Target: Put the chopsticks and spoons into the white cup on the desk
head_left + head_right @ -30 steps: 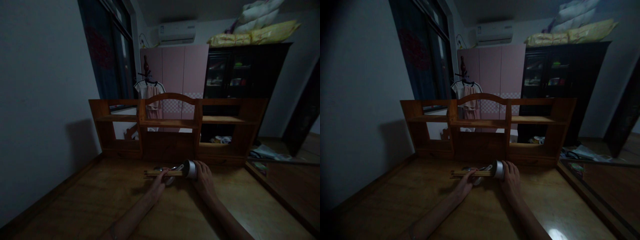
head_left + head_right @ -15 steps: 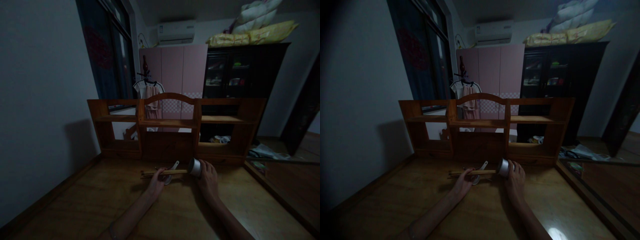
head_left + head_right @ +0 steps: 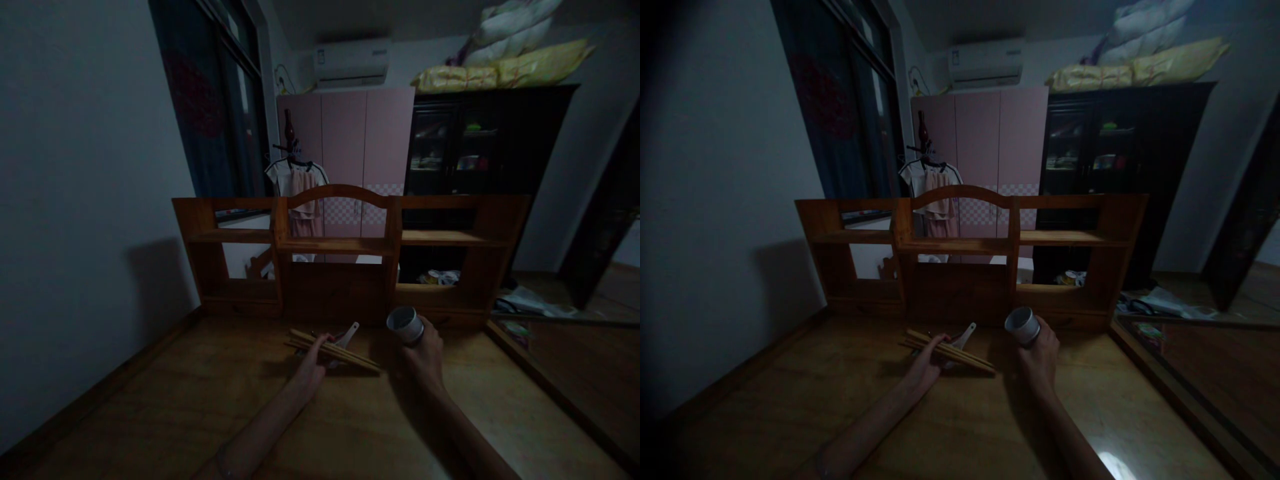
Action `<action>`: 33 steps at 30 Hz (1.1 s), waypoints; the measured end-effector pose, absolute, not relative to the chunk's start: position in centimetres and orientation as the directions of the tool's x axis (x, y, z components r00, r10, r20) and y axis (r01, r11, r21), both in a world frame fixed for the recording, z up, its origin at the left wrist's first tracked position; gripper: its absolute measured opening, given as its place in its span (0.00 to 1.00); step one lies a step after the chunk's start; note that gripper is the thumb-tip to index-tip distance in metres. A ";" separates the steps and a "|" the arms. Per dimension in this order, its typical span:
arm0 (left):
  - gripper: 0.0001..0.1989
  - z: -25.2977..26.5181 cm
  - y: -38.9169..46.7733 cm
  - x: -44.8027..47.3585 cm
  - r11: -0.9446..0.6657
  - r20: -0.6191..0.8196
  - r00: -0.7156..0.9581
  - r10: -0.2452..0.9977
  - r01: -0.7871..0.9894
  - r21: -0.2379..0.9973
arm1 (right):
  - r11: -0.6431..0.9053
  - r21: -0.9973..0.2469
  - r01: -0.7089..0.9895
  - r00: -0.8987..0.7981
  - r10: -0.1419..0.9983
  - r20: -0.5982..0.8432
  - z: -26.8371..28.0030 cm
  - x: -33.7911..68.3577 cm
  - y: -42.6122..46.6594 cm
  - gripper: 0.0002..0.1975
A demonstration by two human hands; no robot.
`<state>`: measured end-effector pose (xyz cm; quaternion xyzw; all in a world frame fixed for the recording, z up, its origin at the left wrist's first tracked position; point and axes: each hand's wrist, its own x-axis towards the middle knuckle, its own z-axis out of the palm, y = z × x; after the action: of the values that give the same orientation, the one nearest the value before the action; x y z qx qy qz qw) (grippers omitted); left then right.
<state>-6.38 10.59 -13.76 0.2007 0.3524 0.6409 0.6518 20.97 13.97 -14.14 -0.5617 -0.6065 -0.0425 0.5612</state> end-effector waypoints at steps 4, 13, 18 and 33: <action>0.08 -14.3 10.8 -6.6 0.061 -0.130 -0.059 0.990 -0.649 0.758 | 0.346 -0.683 0.643 0.369 0.642 0.673 -14.7 21.3 14.7 0.35; 0.11 -13.8 10.2 -6.9 0.061 -0.079 -0.017 0.997 -0.485 0.873 | 0.360 -0.709 0.606 0.360 0.671 0.648 -14.7 20.6 14.2 0.36; 0.12 -13.5 9.7 -6.6 0.111 -0.086 0.085 0.993 -0.360 0.926 | 0.351 -0.726 0.591 0.366 0.685 0.630 -14.7 20.7 14.3 0.36; 0.16 -14.4 9.8 -6.3 0.139 -0.063 0.244 0.968 -0.308 0.941 | 0.372 -0.755 0.540 0.360 0.709 0.607 -15.1 20.7 14.6 0.37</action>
<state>-6.31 9.83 -14.44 0.4398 0.3752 0.4870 0.6548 20.66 14.59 -15.11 -0.5559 -0.5615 0.0692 0.6090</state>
